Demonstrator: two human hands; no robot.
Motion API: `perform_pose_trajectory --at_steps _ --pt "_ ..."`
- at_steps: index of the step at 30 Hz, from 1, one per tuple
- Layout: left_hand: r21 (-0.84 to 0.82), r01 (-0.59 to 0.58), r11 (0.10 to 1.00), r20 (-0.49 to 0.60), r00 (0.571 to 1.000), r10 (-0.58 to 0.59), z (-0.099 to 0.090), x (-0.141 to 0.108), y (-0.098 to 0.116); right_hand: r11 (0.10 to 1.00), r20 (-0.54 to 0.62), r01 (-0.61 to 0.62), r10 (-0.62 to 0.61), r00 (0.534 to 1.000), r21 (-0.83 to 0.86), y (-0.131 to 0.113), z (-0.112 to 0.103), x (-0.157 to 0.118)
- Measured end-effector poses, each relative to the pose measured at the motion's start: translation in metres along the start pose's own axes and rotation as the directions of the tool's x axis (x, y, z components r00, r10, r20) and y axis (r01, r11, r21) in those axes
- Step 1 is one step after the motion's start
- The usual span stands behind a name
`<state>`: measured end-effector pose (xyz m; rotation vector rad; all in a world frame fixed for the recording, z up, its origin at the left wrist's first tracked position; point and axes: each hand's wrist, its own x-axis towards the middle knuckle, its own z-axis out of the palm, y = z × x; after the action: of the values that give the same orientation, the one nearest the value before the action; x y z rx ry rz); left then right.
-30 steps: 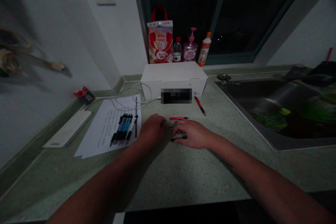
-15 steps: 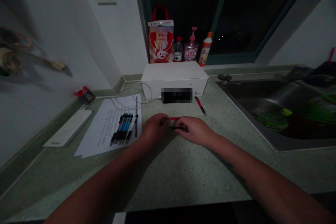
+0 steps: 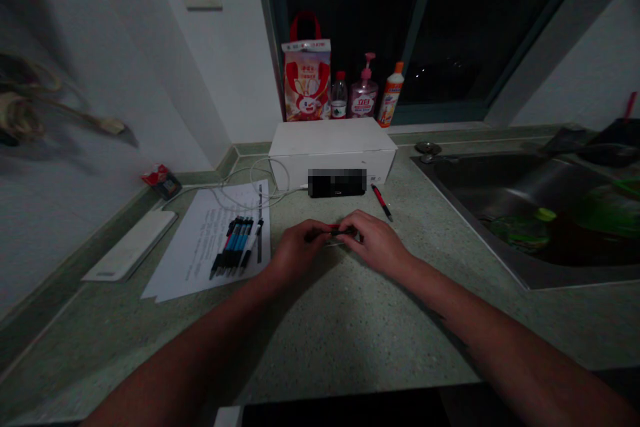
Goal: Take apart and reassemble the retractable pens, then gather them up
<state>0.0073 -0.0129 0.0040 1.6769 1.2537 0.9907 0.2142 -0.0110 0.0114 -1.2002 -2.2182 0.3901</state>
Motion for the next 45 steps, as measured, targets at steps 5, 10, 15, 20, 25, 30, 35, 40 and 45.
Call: perform_pose_trajectory --at_steps 5,10,15,20,25,30,35,40,45 --pt "-0.013 -0.023 1.000 -0.034 0.999 0.022 -0.0001 0.0002 -0.0029 1.000 -0.005 -0.014 0.014 1.000 0.024 -0.0010 -0.0005 0.0005" --pt "0.070 -0.068 0.995 -0.034 0.997 0.071 -0.0023 -0.0016 -0.0033 0.996 0.021 -0.051 0.050 0.999 0.069 -0.0013 0.0009 0.0011" --pt "0.106 -0.095 0.990 -0.041 0.994 0.100 -0.0012 -0.0042 -0.0012 0.986 0.050 -0.090 0.084 0.995 0.142 -0.0012 0.0035 0.0004" --pt "0.037 -0.083 0.996 -0.060 0.995 0.085 -0.0014 -0.0038 0.0030 0.973 0.024 -0.082 0.079 0.997 0.215 -0.0028 0.0049 -0.0005" --pt "0.033 -0.080 0.996 -0.055 0.995 0.081 -0.0015 -0.0034 0.0031 0.981 0.034 -0.076 0.071 0.997 0.177 -0.0003 0.0039 0.0002" --pt "0.052 -0.114 0.992 -0.060 0.991 0.117 -0.0004 -0.0045 0.0013 0.978 0.055 -0.078 0.068 0.996 0.194 0.0012 0.0039 0.0006" --pt "0.037 -0.103 0.994 -0.071 0.992 0.105 -0.0018 -0.0044 0.0034 0.979 0.055 -0.128 0.120 0.991 0.159 -0.0015 0.0014 0.0003" --pt "0.039 -0.107 0.993 -0.066 0.992 0.110 -0.0025 -0.0042 0.0033 0.984 0.062 -0.126 0.119 0.991 0.125 -0.0017 -0.0014 0.0014" --pt "0.052 -0.116 0.992 -0.071 0.990 0.120 -0.0022 -0.0037 0.0015 0.989 0.072 -0.107 0.100 0.992 0.102 -0.0006 -0.0013 0.0010"
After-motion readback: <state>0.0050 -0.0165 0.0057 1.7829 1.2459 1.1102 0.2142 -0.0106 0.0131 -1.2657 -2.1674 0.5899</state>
